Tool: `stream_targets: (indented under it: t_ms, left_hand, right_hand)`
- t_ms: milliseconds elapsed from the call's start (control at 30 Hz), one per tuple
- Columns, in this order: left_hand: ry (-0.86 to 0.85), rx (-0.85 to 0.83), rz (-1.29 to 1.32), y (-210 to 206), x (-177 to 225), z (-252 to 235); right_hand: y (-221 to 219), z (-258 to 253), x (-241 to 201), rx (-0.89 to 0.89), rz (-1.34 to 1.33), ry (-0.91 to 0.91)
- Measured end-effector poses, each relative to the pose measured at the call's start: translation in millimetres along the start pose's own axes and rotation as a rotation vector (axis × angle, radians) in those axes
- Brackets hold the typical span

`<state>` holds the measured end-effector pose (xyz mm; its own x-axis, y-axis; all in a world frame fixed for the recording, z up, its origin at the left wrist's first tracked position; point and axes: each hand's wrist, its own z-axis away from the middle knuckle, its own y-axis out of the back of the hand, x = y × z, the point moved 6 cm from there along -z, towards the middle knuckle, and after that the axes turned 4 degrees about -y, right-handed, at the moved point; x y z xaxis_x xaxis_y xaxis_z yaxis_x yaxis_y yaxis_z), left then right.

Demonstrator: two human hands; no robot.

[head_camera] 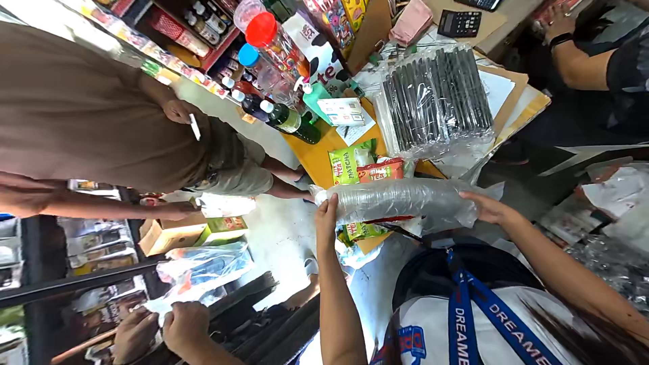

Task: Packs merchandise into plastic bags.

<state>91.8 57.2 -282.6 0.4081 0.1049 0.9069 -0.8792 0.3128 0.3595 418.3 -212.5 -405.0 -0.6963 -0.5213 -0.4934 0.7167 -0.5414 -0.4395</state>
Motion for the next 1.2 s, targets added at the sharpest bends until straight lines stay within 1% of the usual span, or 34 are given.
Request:
stream_targets:
  t_ms: [167,300,400,533,633,767,1033,1200]
  left_hand:
    - [-0.064,-0.031,0.122,-4.3,28.3,32.2]
    - [-0.118,-0.077,0.263,-7.8,58.8,52.2]
    - [-0.115,-0.103,0.435,-14.1,77.4,66.9]
    - [-0.078,-0.169,0.601,-31.0,86.2,83.0]
    - [-0.093,-0.232,0.705,-39.2,91.3,93.5]
    - [-0.118,-0.268,0.836,-48.8,102.6,101.9]
    - [-0.106,-0.310,0.892,-57.4,106.5,105.0]
    - [-0.095,-0.345,0.890,-63.8,113.1,105.9]
  right_hand:
    - [7.8,4.4,2.9,0.011,-0.007,0.002]
    - [10.6,-0.5,7.8,0.008,-0.004,0.017]
    - [17.3,-9.4,17.2,0.081,-0.028,0.008]
    - [31.8,-17.8,30.6,0.173,-0.080,-0.036]
    - [35.7,-18.8,37.5,0.185,-0.077,-0.060]
    - [29.0,-20.6,40.9,0.196,-0.085,-0.072]
    - [29.0,-22.5,43.6,0.186,-0.126,-0.097]
    - [52.9,-21.6,46.0,0.334,-0.147,-0.100]
